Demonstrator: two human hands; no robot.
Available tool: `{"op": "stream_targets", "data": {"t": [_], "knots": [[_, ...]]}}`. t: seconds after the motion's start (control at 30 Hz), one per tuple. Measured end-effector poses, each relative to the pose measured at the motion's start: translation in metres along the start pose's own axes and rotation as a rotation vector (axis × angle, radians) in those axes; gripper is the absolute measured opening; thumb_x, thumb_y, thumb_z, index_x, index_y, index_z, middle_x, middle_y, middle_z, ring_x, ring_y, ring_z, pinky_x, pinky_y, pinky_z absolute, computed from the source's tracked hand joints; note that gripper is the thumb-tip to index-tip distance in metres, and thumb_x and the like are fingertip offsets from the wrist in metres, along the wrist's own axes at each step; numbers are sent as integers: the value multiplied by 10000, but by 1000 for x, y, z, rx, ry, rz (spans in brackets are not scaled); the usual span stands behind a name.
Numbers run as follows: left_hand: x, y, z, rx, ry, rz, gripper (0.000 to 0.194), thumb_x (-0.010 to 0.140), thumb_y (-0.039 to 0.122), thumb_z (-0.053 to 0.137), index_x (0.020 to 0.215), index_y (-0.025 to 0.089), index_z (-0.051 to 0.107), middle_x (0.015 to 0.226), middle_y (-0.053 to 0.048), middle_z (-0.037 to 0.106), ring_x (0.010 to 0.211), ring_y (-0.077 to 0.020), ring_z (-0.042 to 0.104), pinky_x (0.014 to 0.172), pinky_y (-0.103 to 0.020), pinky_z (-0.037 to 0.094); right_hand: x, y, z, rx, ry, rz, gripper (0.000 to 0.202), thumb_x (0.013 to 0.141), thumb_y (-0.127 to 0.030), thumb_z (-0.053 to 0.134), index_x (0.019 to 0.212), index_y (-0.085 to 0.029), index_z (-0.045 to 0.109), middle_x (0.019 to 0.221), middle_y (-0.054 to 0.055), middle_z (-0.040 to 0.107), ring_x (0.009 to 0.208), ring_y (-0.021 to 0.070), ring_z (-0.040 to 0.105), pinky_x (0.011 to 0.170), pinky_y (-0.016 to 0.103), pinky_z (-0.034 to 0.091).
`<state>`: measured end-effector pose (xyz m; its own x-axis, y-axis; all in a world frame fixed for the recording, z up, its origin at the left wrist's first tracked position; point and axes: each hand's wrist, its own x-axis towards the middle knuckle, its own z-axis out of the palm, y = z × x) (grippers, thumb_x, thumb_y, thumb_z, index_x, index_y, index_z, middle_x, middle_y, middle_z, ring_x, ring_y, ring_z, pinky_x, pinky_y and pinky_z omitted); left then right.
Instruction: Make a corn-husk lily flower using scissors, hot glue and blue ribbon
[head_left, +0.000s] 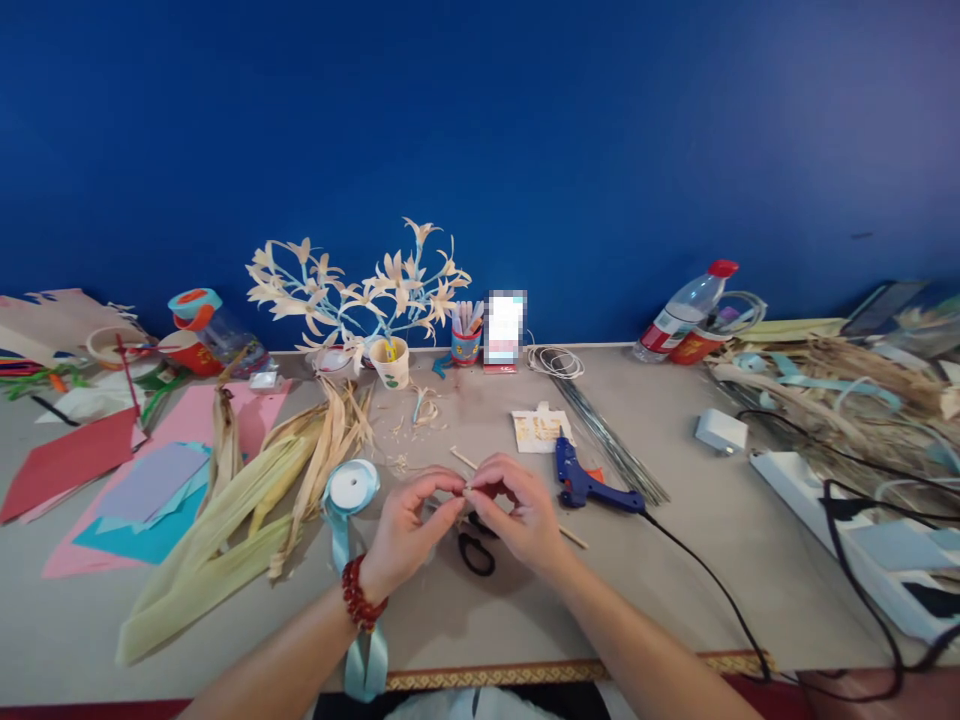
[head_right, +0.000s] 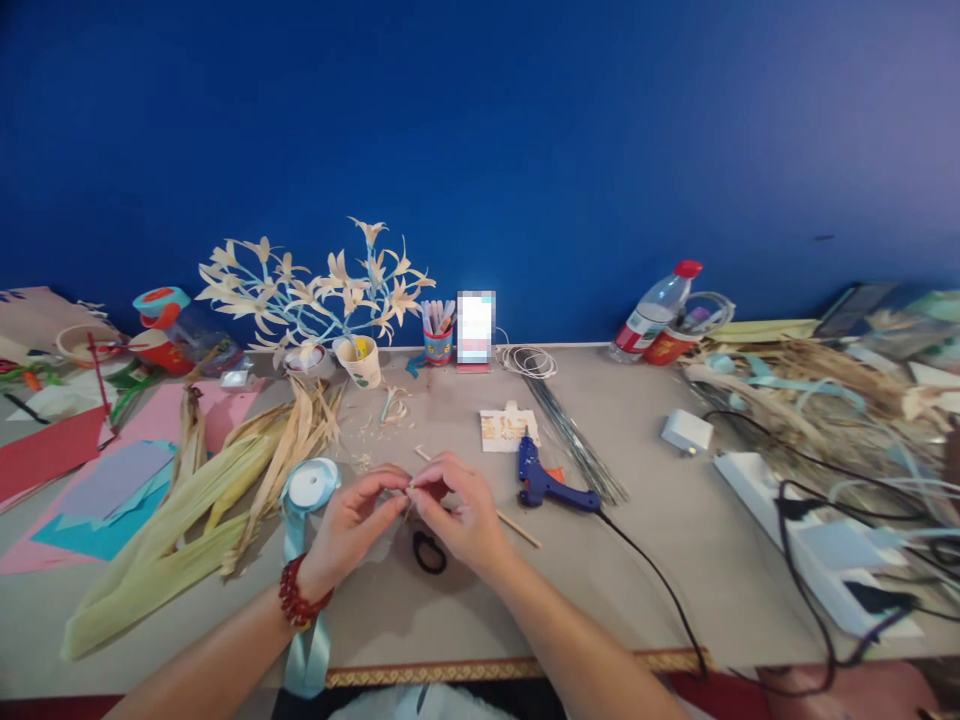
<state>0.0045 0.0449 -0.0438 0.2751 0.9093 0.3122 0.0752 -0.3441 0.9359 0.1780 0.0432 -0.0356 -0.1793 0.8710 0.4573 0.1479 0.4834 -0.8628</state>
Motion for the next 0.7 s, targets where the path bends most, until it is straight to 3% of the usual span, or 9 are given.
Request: {"op": "stream_targets", "data": {"t": [0.17, 0.53, 0.7], "knots": [[2, 8, 0, 180, 11, 95, 60, 839, 186, 622, 879, 180, 665, 897, -60, 677, 872, -177, 624, 815, -306, 483, -1, 2, 1, 27, -1, 43, 67, 860, -252, 598, 825, -196, 610, 761, 19, 583, 653, 134, 546, 573, 238, 449], [-1, 0, 0, 73, -59, -43, 116, 887, 239, 558, 845, 171, 643, 846, -47, 644, 828, -167, 607, 776, -275, 476, -2, 0, 2, 96, -36, 177, 126, 816, -286, 638, 759, -179, 605, 690, -5, 594, 594, 107, 521, 538, 206, 413], [-3, -11, -1, 26, -38, -118, 120, 887, 267, 561, 897, 184, 647, 894, -37, 648, 831, -151, 609, 762, -247, 486, 5, -2, -8, 19, -139, 202, 164, 840, -328, 634, 901, -176, 626, 734, -4, 616, 624, 111, 553, 564, 208, 437]]}}
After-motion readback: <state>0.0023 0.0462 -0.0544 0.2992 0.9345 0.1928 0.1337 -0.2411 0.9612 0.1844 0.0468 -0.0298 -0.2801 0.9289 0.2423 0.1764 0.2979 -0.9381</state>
